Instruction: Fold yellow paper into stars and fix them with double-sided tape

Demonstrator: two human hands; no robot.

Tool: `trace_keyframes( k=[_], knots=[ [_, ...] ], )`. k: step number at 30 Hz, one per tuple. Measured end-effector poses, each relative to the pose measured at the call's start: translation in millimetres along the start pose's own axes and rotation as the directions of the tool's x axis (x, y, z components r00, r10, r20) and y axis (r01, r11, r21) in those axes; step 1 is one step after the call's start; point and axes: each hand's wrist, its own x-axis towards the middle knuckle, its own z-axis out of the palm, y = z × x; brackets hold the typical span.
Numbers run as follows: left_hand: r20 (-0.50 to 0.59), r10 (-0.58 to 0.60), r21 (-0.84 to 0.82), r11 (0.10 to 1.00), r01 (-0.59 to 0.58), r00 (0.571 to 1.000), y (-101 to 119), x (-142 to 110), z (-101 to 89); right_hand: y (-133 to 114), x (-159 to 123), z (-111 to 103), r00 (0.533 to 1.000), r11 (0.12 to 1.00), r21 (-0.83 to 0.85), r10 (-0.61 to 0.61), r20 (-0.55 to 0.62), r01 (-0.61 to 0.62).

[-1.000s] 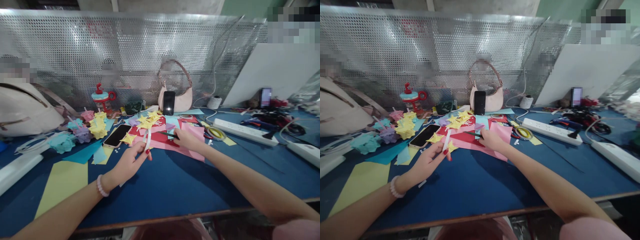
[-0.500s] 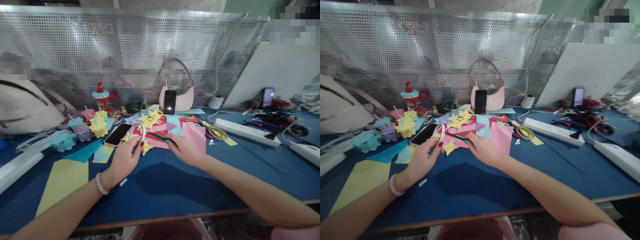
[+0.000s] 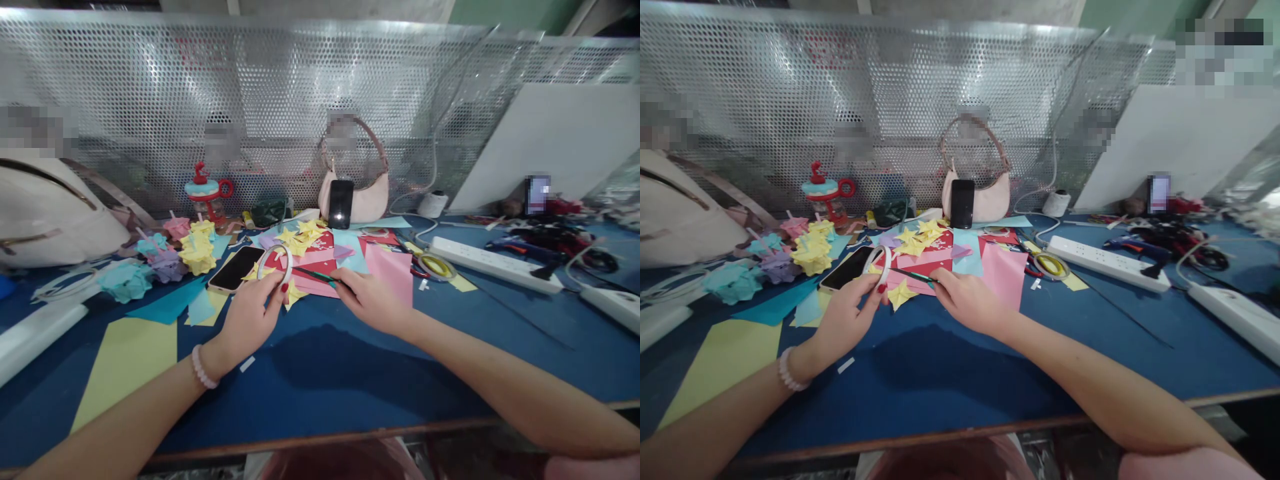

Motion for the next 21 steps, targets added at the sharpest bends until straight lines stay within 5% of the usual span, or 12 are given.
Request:
trace_keyframes(
  k=[21],
  knots=[
    [-0.033, 0.046, 0.057, 0.997, -0.044, 0.998, -4.1, -1.4, 1.2, 0.9, -3.0, 2.2, 0.996, 0.997, -0.059, -0.057, -0.071, 0.053]
  ],
)
